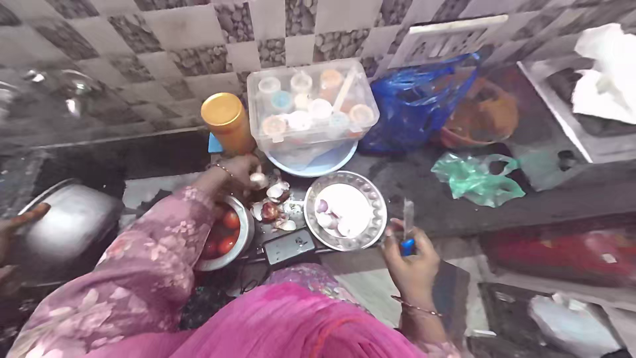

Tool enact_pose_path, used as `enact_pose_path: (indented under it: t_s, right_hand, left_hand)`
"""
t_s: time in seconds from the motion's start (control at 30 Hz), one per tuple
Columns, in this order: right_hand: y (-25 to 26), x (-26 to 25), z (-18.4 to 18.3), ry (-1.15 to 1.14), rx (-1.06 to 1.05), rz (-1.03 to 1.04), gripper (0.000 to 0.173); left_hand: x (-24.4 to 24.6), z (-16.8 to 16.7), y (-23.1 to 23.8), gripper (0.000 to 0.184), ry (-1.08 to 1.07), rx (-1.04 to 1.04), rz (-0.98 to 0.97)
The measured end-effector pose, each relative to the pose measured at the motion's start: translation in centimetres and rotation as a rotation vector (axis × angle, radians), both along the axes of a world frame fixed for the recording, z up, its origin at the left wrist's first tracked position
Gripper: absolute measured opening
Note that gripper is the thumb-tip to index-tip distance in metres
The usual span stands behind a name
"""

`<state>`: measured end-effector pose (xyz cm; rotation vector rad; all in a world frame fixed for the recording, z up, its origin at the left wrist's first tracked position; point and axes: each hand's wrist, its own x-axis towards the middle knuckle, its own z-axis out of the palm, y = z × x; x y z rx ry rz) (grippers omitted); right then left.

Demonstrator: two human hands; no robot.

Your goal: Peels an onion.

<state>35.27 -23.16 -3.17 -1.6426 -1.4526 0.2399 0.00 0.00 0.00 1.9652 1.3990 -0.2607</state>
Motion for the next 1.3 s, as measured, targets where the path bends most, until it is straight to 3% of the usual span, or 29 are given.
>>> enact_pose_path:
  t_s: [0.17,0.27,0.4,0.6,1.03,1.2,1.3]
  right_hand:
    - [2.5,-3.2,0.5,0.031,0.093,0.178,0.023]
    - [5.3,-7.0,1.0,0.108,0.095,0.387,0.021]
    - [9.2,-10.7,2.1,0.088,-0.094,0.586,0.033]
    - [11.0,-12.0,2.3,0.139,-0.265,0.767,0.034]
    - [10.3,-12.7,2.4,0.051,-0.232,0.811,0.027]
    - [10.0,-13.1,2.4,-0.029,-0.290,0.743,0.032]
    - [10.5,-12.1,2.1,0.114,-0.371,0.809,0.014]
  left_hand:
    - [-1.5,1.7,-4.1,0.047,-0.491,0.247,0.071]
    - [-1.1,1.5,-6.4,0.050,-0.662,0.166,0.044]
    - [-1.1,1.0,-7.5,0.055,-0.779,0.055,0.020]
    - [-1.8,1.5,-8.6,0.049,-0.805,0.050,0.015]
    - [-1.9,1.4,-9.5,0.032,-0.653,0.191,-0.036]
    - [-0.6,2.9,-10.5,0.040,-0.614,0.080,-0.186]
    - [-0.2,3.3,-10.8,0.041,-0.585,0.156,-0.199]
